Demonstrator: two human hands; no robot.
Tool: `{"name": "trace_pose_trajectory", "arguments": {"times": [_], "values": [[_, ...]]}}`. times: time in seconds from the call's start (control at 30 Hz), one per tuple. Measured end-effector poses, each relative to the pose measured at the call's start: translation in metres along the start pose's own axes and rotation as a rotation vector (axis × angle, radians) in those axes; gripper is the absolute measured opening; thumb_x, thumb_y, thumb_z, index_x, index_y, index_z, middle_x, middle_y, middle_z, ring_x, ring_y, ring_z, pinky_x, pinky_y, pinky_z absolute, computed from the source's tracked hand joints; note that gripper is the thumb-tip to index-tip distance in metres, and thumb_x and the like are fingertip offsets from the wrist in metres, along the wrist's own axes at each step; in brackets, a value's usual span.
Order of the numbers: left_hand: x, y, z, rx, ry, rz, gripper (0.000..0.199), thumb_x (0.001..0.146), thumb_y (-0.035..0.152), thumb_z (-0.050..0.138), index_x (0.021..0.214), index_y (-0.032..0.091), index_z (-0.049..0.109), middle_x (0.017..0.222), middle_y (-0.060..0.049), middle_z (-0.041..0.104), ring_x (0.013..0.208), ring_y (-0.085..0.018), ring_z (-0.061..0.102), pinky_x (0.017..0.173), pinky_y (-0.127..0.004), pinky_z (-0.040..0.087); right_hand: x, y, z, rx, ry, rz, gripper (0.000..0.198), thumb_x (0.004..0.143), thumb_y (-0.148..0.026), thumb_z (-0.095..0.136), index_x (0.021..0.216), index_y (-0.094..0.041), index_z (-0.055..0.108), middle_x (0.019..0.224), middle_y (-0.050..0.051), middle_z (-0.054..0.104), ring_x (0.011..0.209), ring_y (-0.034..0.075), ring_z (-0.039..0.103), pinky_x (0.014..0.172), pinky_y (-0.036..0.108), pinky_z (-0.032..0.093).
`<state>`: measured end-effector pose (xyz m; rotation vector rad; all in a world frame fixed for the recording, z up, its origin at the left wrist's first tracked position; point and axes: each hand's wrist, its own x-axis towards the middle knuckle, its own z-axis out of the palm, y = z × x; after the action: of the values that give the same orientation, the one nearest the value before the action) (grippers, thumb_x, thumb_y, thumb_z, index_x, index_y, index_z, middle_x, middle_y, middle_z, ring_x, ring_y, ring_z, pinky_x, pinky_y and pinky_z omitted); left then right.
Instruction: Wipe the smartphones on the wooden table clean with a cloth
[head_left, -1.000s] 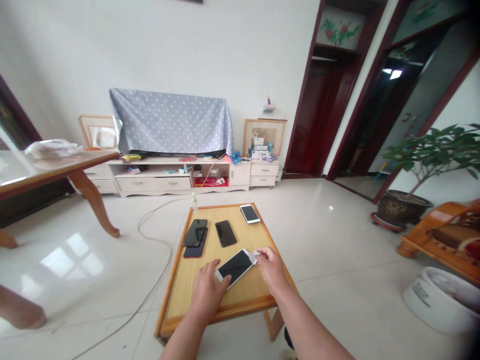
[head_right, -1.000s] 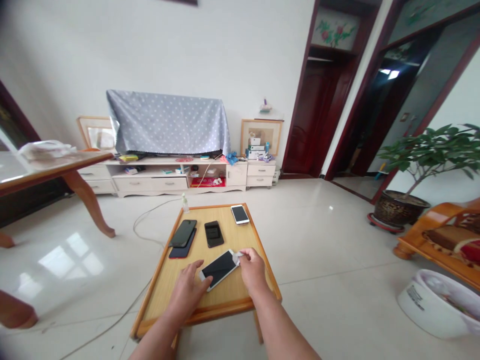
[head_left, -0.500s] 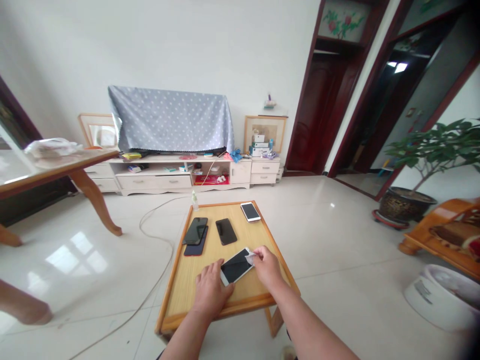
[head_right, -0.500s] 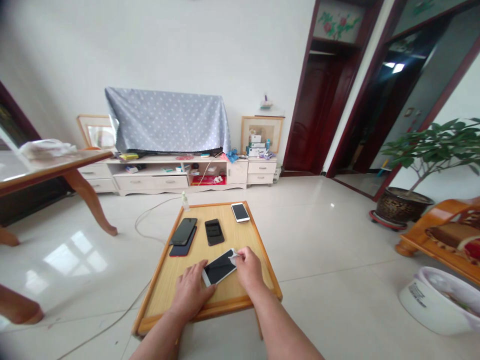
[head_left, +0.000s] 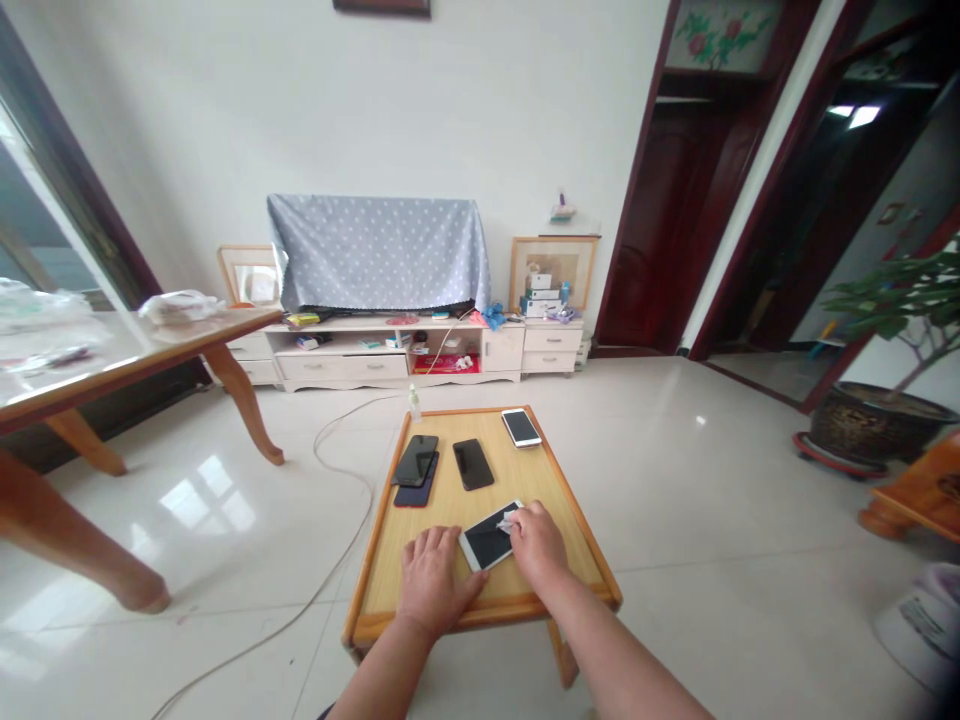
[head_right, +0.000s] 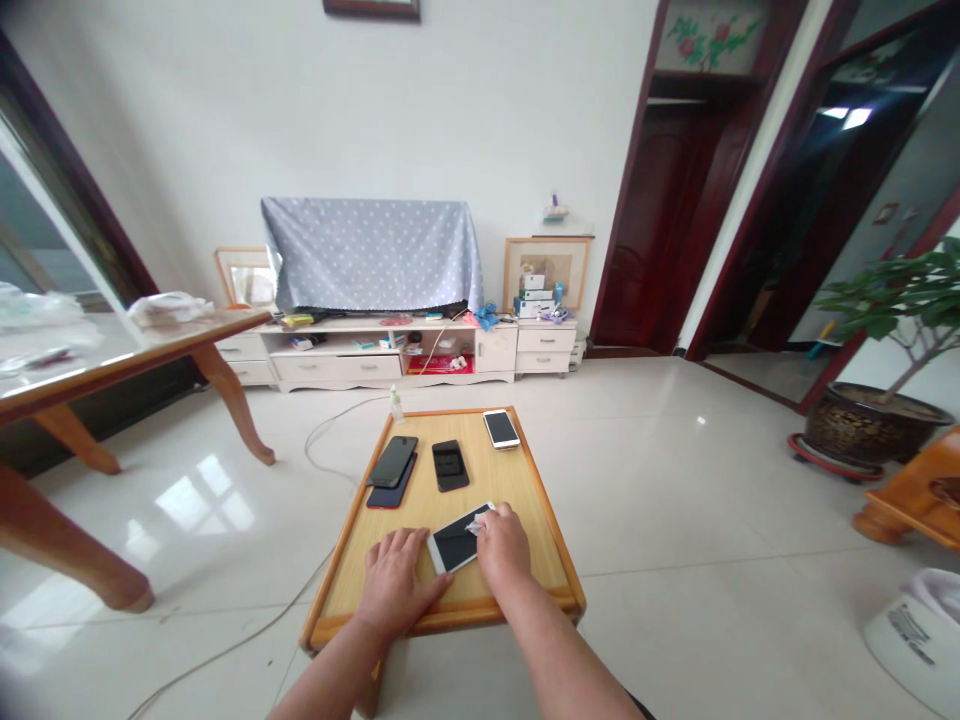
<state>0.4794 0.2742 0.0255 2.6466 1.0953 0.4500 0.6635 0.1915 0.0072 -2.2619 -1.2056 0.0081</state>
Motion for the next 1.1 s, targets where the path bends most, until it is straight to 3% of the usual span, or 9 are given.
{"name": "trace_pose_trajectory", "arguments": {"times": [0.23,0.4,0.63,0.83,1.1], "values": [[-0.003,-0.006,0.008,-0.015,0.034,0.090,0.059,0.080,0.044,0.061,0.134,0.022,0.051,0.131,-0.011,0.061,0.131,-0.030,0.044,0.110,-0.044,0.023,-0.007,-0.009,-0.001,-0.070,-0.007,-0.065,0.034,0.085,-0.008,0.046,0.098,-0.022,0.074,0.105,0.008,0.067,0.102,0.022,0.059,0.089,0.028,0.043],[-0.002,-0.008,0.011,-0.013,0.042,0.090,0.063,0.078,0.047,0.063,0.134,0.021,0.051,0.129,-0.010,0.062,0.128,-0.030,0.046,0.110,-0.044,0.023,-0.021,-0.023,-0.006,-0.088,-0.022,-0.111,0.031,0.093,-0.022,0.044,0.106,-0.021,0.072,0.114,0.010,0.068,0.111,0.026,0.057,0.100,0.036,0.040],[-0.001,-0.007,0.013,-0.030,0.078,0.088,0.054,0.083,0.042,0.056,0.133,0.020,0.053,0.130,-0.012,0.061,0.127,-0.029,0.048,0.110,-0.044,0.026,-0.042,-0.036,0.011,-0.092,-0.098,-0.128,0.051,0.097,-0.042,0.041,0.135,-0.014,0.059,0.146,0.015,0.049,0.140,0.033,0.037,0.116,0.049,0.024],[-0.001,-0.008,0.013,-0.044,0.052,0.065,0.059,0.078,0.045,0.061,0.131,0.021,0.054,0.128,-0.011,0.062,0.126,-0.029,0.048,0.110,-0.043,0.024,-0.040,-0.026,0.008,-0.103,-0.132,-0.168,0.049,0.098,-0.045,0.037,0.136,-0.021,0.058,0.148,0.012,0.047,0.140,0.030,0.038,0.120,0.053,0.010],[0.000,-0.008,0.014,-0.050,0.044,0.036,0.065,0.073,0.041,0.064,0.134,0.022,0.051,0.128,-0.011,0.062,0.125,-0.029,0.048,0.109,-0.042,0.024,-0.032,-0.020,0.000,-0.135,-0.118,-0.115,0.053,0.098,-0.050,0.037,0.136,-0.020,0.058,0.148,0.015,0.046,0.141,0.033,0.037,0.119,0.059,0.003]]}}
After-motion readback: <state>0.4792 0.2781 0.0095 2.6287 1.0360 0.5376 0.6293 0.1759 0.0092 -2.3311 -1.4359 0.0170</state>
